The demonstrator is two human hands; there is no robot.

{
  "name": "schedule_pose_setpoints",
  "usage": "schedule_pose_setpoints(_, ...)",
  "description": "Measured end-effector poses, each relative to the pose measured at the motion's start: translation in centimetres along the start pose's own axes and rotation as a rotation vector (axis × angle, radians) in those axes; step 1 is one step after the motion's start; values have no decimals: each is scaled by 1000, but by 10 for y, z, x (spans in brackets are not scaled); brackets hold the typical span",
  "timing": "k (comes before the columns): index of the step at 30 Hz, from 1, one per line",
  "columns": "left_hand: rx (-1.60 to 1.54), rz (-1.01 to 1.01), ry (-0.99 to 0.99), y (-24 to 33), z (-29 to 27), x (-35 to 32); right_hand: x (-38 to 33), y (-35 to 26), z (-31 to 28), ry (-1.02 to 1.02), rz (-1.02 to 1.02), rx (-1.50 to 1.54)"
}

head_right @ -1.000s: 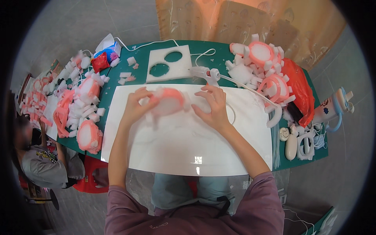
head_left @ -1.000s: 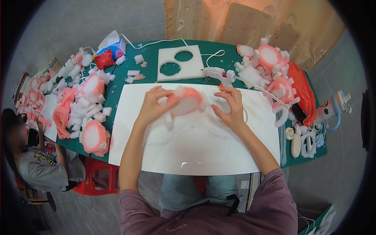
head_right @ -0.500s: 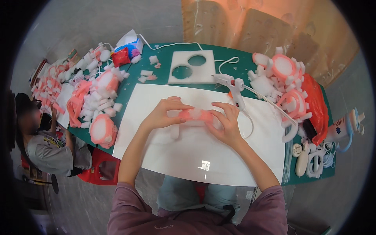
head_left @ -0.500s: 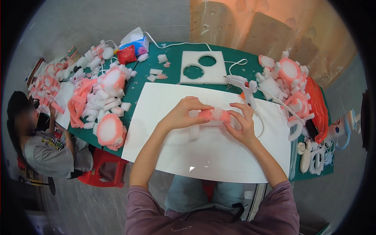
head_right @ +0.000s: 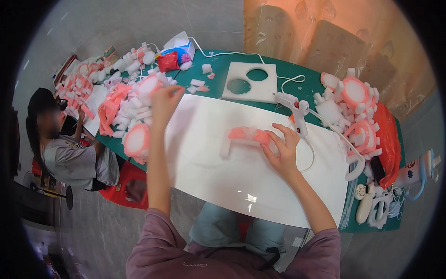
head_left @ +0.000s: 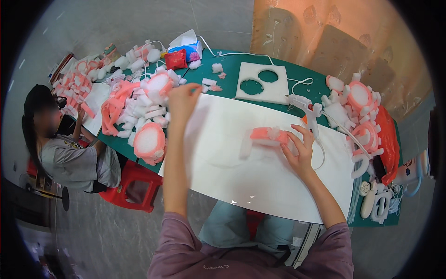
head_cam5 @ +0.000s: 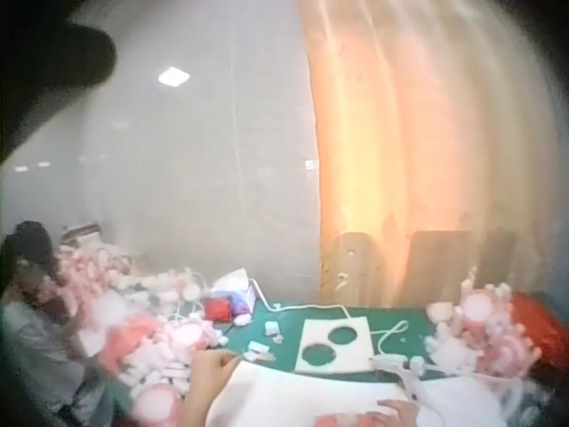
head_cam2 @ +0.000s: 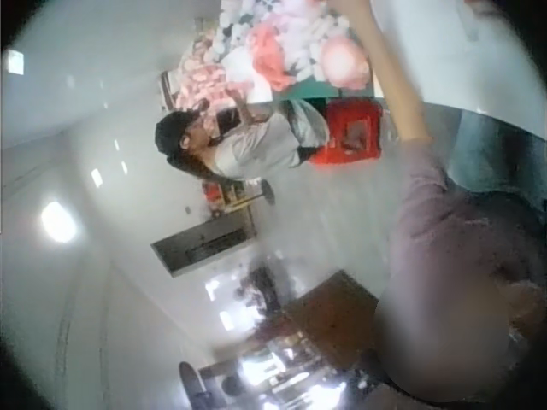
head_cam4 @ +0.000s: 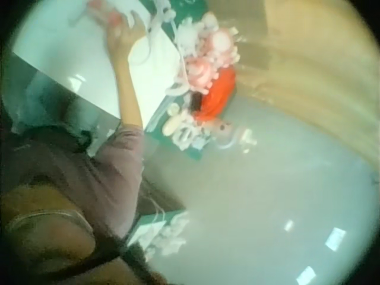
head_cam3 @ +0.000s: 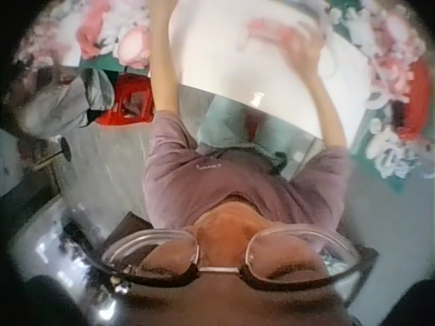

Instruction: Gluing pink and white foam pieces together using a hot glue gun to assemble products.

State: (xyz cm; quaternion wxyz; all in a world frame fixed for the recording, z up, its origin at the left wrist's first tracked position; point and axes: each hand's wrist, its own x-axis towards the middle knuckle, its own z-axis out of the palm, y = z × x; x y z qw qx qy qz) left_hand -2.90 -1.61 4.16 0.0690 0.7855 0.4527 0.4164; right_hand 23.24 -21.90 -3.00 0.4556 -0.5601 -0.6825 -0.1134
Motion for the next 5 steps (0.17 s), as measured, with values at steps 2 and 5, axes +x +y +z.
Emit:
schedule_pose_setpoints(2, 271, -90, -140, -24, -27, 9, -1, 4, -1, 10, 21, 7)
schedule_pose_setpoints(5, 572, -84, -291, -54, -65, 18, -2, 8, 2, 35, 60, 71)
